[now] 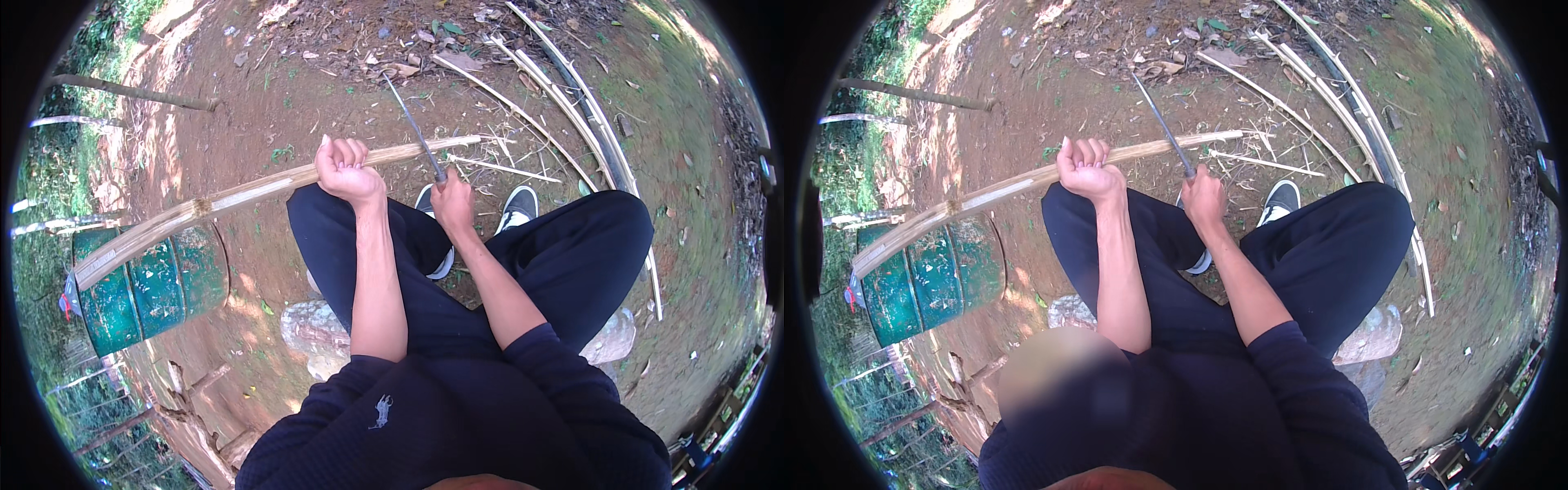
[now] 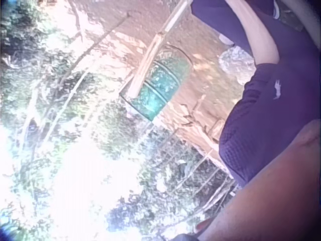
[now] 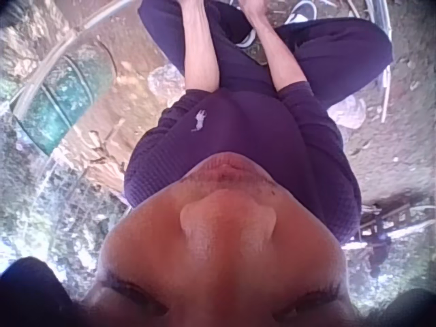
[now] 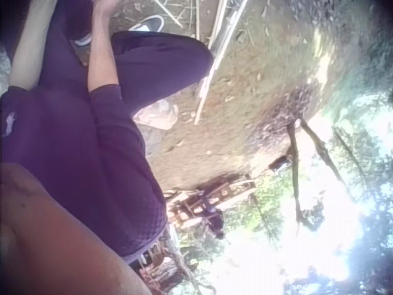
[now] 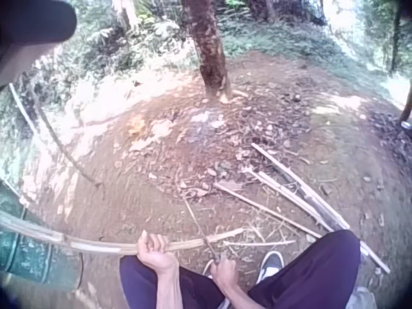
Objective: The person uses a large knife to shave and smooth a strip of bamboo while seated on a log outdoors.
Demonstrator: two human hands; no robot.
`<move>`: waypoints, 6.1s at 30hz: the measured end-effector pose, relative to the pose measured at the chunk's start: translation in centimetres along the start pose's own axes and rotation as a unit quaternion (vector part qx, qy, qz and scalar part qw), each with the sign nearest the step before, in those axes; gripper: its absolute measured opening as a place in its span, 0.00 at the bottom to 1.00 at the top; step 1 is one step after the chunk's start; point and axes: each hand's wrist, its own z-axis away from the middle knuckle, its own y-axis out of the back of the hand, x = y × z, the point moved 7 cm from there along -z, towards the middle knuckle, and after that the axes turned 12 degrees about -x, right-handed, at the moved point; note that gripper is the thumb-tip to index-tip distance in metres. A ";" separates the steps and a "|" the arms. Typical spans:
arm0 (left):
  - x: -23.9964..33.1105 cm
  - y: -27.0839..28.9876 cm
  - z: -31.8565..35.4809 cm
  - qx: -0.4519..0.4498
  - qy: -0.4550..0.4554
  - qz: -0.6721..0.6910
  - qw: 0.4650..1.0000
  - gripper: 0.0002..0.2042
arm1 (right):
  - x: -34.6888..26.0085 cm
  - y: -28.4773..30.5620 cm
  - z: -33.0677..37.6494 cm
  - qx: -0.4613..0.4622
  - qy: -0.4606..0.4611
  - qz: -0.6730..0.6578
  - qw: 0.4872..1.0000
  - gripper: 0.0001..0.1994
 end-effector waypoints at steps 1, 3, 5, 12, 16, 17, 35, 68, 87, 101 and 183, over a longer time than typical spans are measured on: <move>0.0 -0.2 0.2 -0.008 0.000 -0.005 1.000 0.21 | 0.1 -0.1 0.2 0.004 -0.006 -0.003 1.000 0.10; -0.2 -1.0 0.4 -0.024 -0.003 -0.014 1.000 0.21 | 0.0 0.1 0.3 0.014 -0.015 -0.008 1.000 0.11; -0.2 -1.6 0.3 -0.038 -0.014 0.001 0.999 0.21 | -0.3 0.3 0.2 0.010 -0.026 -0.001 1.000 0.11; -0.7 -2.9 0.7 -0.063 -0.014 0.011 0.998 0.20 | 1.4 0.5 0.1 0.035 0.033 -0.021 0.999 0.09; -0.4 -2.1 0.4 -0.021 -0.002 -0.018 1.000 0.20 | 0.9 0.5 0.7 0.018 0.005 -0.033 0.999 0.08; -0.4 -2.1 0.5 -0.024 -0.002 -0.020 0.999 0.20 | 0.5 0.1 1.0 0.000 -0.012 -0.038 0.999 0.08; -1.5 -4.6 0.6 -0.054 0.020 0.006 0.998 0.21 | 8.2 -0.2 -1.6 0.008 -0.073 -0.003 0.997 0.11; -0.4 -4.3 -0.3 -0.041 -0.002 -0.019 0.999 0.21 | 12.9 -0.5 -5.8 -0.035 -0.059 0.022 0.997 0.12; -0.5 -4.5 0.0 -0.027 0.002 -0.029 0.999 0.21 | 17.5 -1.2 -6.3 -0.084 -0.124 0.064 0.987 0.10; -0.5 -2.9 -0.8 -0.022 -0.008 -0.018 1.000 0.21 | 17.1 -2.1 -5.6 -0.020 -0.110 0.034 0.993 0.12; 7.3 -4.4 0.6 -0.109 -0.072 0.180 0.975 0.22 | 5.6 9.5 -3.8 0.156 0.016 0.024 0.987 0.09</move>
